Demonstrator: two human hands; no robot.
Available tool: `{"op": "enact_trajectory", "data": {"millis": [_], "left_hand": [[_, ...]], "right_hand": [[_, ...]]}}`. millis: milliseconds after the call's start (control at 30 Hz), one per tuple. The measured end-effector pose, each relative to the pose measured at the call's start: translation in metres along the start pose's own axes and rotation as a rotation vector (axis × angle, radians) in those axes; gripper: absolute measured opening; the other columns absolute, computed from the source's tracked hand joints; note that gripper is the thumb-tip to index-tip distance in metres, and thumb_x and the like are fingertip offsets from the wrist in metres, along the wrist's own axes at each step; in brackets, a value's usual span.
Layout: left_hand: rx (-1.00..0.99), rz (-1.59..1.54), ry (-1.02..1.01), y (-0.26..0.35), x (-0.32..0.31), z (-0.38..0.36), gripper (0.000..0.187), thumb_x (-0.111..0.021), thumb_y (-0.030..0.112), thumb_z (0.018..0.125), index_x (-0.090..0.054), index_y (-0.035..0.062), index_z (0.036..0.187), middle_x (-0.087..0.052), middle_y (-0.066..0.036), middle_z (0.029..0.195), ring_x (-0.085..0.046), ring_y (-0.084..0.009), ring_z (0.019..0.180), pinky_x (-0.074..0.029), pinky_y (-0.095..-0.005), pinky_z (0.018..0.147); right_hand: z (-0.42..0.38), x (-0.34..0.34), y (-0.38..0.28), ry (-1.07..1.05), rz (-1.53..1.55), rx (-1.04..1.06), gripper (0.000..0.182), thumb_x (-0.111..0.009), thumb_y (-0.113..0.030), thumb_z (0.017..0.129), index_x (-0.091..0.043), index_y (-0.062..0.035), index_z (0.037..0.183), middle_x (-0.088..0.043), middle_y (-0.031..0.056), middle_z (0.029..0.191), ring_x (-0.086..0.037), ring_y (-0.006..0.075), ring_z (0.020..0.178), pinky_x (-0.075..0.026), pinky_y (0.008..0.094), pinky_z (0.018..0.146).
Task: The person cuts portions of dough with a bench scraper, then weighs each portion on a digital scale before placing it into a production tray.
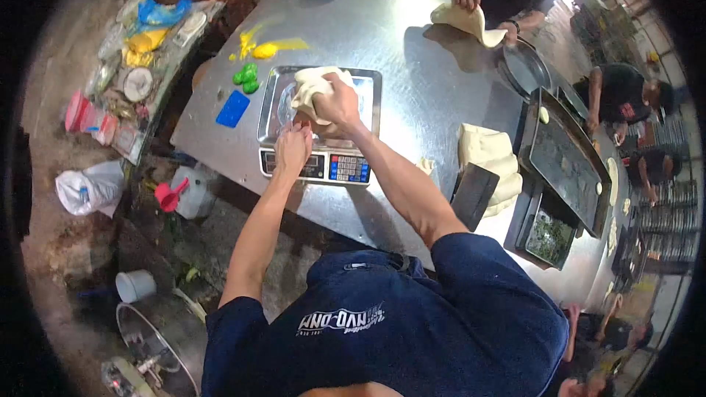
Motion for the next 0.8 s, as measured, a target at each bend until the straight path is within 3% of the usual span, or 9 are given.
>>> {"op": "enact_trajectory", "data": {"millis": [100, 200, 333, 400, 533, 633, 733, 767, 800], "left_hand": [[0.091, 0.152, -0.116, 0.014, -0.002, 0.013, 0.033, -0.057, 0.027, 0.094, -0.073, 0.0051, 0.113, -0.069, -0.025, 0.116, -0.064, -0.0439, 0.113, -0.056, -0.0474, 0.092], [0.051, 0.37, -0.114, 0.014, -0.023, 0.027, 0.044, -0.056, 0.034, 0.096, -0.067, 0.0087, 0.13, -0.071, -0.026, 0.11, -0.067, -0.0397, 0.107, -0.056, -0.0467, 0.09], [0.149, -0.158, -0.449, 0.016, -0.014, 0.049, 0.058, -0.058, 0.042, 0.098, -0.052, 0.0137, 0.149, -0.077, -0.017, 0.1, -0.072, -0.0303, 0.104, -0.055, -0.0445, 0.09], [0.216, -1.222, -0.643, 0.087, -0.039, 0.028, 0.069, -0.063, 0.035, 0.098, -0.036, 0.0128, 0.157, -0.061, -0.011, 0.139, -0.069, -0.0229, 0.107, -0.052, -0.0385, 0.092], [-0.067, -1.866, -0.944, 0.265, 0.013, -0.06, 0.079, -0.063, 0.04, 0.098, -0.024, 0.0121, 0.161, -0.041, -0.007, 0.155, -0.045, -0.0179, 0.138, -0.042, -0.0365, 0.111], [0.314, -1.95, -0.953, 0.274, -0.041, -0.14, 0.075, -0.061, 0.045, 0.098, -0.029, 0.0112, 0.157, -0.04, -0.009, 0.156, -0.046, -0.0231, 0.139, -0.043, -0.0406, 0.112], [0.653, -1.987, -0.887, 0.302, -0.053, -0.205, 0.067, -0.053, 0.046, 0.101, -0.035, 0.0096, 0.154, -0.046, -0.01, 0.153, -0.048, -0.0261, 0.138, -0.044, -0.0427, 0.111], [0.767, -2.001, -0.873, 0.313, -0.058, -0.214, 0.064, -0.05, 0.046, 0.103, -0.037, 0.0092, 0.153, -0.048, -0.01, 0.151, -0.048, -0.027, 0.138, -0.045, -0.0433, 0.111], [0.796, -1.985, -0.823, 0.326, -0.06, -0.213, 0.061, -0.047, 0.045, 0.103, -0.04, 0.009, 0.152, -0.05, -0.01, 0.149, -0.05, -0.0273, 0.136, -0.045, -0.0438, 0.111]], "right_hand": [[-0.005, 0.037, 0.029, 0.026, 0.884, -0.497, 0.035, -0.066, -0.009, 0.085, -0.061, 0.0058, 0.116, -0.069, 0.0166, 0.098, -0.07, 0.0236, 0.086, -0.058, 0.0353, 0.073], [-0.017, 0.104, 0.032, 0.057, 1.25, -0.581, 0.03, -0.063, -0.018, 0.09, -0.064, 0.0011, 0.113, -0.07, 0.013, 0.101, -0.07, 0.0256, 0.091, -0.058, 0.0394, 0.082], [-0.061, 0.207, 0.033, 0.124, 1.248, -0.517, 0.032, -0.054, -0.025, 0.094, -0.064, -0.0003, 0.112, -0.071, 0.0122, 0.104, -0.07, 0.0243, 0.096, -0.057, 0.0398, 0.089], [-0.115, 0.255, 0.012, 0.097, 1.275, -0.503, 0.031, -0.055, -0.018, 0.092, -0.063, 0.0051, 0.111, -0.07, 0.015, 0.101, -0.072, 0.0255, 0.088, -0.061, 0.0397, 0.078], [-0.212, 0.25, 0.028, -0.098, 1.165, -0.773, 0.028, -0.056, -0.021, 0.092, -0.064, 0.0009, 0.108, -0.07, 0.0115, 0.092, -0.072, 0.0224, 0.082, -0.061, 0.0369, 0.072], [-0.261, 0.244, 0.058, -0.333, 1.143, -0.836, 0.027, -0.058, -0.026, 0.093, -0.068, -0.0022, 0.102, -0.072, 0.0067, 0.087, -0.071, 0.0178, 0.071, -0.06, 0.0324, 0.064], [-0.296, 0.25, 0.103, -0.714, 1.148, -0.958, 0.023, -0.06, -0.023, 0.096, -0.07, -0.0038, 0.104, -0.072, 0.005, 0.097, -0.071, 0.0142, 0.082, -0.059, 0.0304, 0.071], [-0.302, 0.254, 0.119, -0.695, 1.114, -0.975, 0.02, -0.061, -0.021, 0.096, -0.071, -0.0053, 0.104, -0.072, 0.004, 0.096, -0.07, 0.0112, 0.083, -0.058, 0.0286, 0.072], [-0.302, 0.259, 0.14, -0.622, 1.094, -0.811, 0.03, -0.062, -0.022, 0.096, -0.066, -0.0034, 0.119, -0.071, 0.0047, 0.104, -0.068, 0.01, 0.088, -0.058, 0.0284, 0.074]]}}
Point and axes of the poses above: each hand's wrist, its own z-axis towards the middle knuckle, its own x-axis out of the back of the hand, y = z × x, the point moved 8 cm from there along z, towards the middle knuckle
